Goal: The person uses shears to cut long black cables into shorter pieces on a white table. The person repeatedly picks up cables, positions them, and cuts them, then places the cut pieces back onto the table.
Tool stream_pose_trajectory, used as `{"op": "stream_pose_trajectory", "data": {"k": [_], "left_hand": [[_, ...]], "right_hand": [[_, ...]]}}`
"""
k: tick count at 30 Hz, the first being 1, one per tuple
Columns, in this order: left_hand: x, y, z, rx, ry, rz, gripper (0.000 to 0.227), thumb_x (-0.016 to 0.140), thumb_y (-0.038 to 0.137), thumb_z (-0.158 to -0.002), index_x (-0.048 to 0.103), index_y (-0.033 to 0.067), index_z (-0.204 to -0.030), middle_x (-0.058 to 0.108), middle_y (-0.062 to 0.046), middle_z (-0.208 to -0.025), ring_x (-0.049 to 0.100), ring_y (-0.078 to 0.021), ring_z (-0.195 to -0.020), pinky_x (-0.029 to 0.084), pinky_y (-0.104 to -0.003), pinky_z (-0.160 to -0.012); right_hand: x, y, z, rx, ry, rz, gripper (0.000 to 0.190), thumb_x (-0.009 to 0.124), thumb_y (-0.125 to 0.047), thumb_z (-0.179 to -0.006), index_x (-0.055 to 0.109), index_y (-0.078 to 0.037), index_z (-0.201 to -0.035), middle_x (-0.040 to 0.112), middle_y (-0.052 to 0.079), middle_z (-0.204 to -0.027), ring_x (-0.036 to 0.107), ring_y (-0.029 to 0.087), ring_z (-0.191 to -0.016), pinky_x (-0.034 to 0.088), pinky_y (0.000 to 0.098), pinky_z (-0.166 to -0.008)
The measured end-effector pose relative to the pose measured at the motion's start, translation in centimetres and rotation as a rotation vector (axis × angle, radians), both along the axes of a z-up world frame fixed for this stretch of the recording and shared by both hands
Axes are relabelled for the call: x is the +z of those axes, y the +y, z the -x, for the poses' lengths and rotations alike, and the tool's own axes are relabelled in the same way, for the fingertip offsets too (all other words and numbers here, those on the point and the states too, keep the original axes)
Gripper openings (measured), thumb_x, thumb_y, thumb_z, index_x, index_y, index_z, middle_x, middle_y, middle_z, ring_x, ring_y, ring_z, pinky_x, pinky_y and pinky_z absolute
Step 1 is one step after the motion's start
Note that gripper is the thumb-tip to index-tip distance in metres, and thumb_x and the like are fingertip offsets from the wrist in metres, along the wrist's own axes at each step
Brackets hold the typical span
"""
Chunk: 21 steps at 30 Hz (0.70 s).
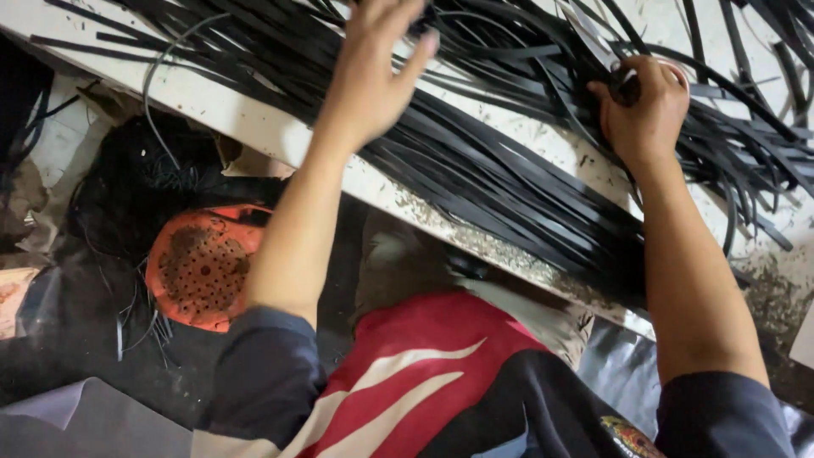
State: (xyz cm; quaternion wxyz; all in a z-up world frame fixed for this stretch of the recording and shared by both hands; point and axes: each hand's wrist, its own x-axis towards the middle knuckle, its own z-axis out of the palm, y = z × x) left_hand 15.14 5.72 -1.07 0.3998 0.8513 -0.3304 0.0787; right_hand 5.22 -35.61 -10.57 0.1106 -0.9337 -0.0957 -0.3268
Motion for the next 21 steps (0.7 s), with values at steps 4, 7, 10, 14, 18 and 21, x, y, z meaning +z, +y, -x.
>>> {"op": "stream_pose_trajectory", "data": {"k": [4,7,10,14,18,21], "left_hand": [[-2.6,0.0,8.2,0.032,-0.056,0.115,0.035,0.059,0.022,-0.11,0.064,-0.0019,-0.135,0.045,-0.016,-0.156,0.031,-0.0391,-0.152,0.019,-0.062,-0.13],[-5.7,0.2,11.9,0.049,-0.114,0.163,0.029,0.063,0.015,-0.109,0.064,0.0014,-0.135,0.045,-0.014,-0.156,0.033,-0.0385,-0.153,0.026,-0.065,-0.13],[-8.7,-0.4,13.0,0.117,-0.167,0.175,0.025,0.064,0.015,-0.107,0.067,0.0,-0.127,0.051,-0.014,-0.149,0.04,-0.0376,-0.148,0.029,-0.066,-0.126],[-8.9,-0.7,13.3,0.146,-0.238,0.225,0.023,0.059,0.009,-0.107,0.068,-0.0023,-0.125,0.055,-0.015,-0.146,0.043,-0.0353,-0.146,0.032,-0.062,-0.127],[-8.0,0.3,13.2,0.278,-0.229,0.43,0.025,0.053,0.002,-0.106,0.064,-0.0001,-0.128,0.059,-0.015,-0.137,0.053,-0.0356,-0.136,0.039,-0.049,-0.122],[-7.6,0.6,14.3,0.412,-0.23,0.452,0.027,0.063,-0.003,-0.099,0.066,0.0039,-0.125,0.065,-0.011,-0.118,0.067,-0.03,-0.111,0.051,-0.039,-0.098]], "right_hand": [[1.0,-0.2,0.6,0.107,0.014,-0.025,0.046,0.108,-0.014,-0.094,0.074,0.008,-0.116,0.075,0.02,-0.106,0.07,0.039,-0.103,0.053,0.0458,-0.089],[1.6,-0.5,2.2,0.044,-0.001,-0.019,0.047,0.11,-0.01,-0.092,0.074,0.003,-0.119,0.073,0.011,-0.089,0.069,0.035,-0.109,0.053,0.0437,-0.082],[4.8,2.3,5.3,0.05,0.023,-0.131,0.036,0.099,0.003,-0.093,0.072,0.005,-0.116,0.066,0.01,-0.076,0.068,0.03,-0.092,0.05,0.0425,-0.09],[6.9,6.4,9.8,-0.019,0.115,-0.158,0.043,0.103,-0.005,-0.096,0.07,0.008,-0.121,0.073,0.018,-0.102,0.067,0.022,-0.073,0.054,0.0385,-0.072],[5.5,9.2,12.7,-0.112,0.262,-0.325,0.046,0.101,-0.015,-0.086,0.074,-0.003,-0.121,0.067,0.009,-0.085,0.067,0.026,-0.076,0.052,0.0374,-0.071],[4.7,10.4,13.9,-0.112,0.212,-0.35,0.043,0.103,-0.017,-0.081,0.076,-0.005,-0.112,0.065,0.008,-0.078,0.069,0.032,-0.081,0.053,0.0381,-0.077]]}}
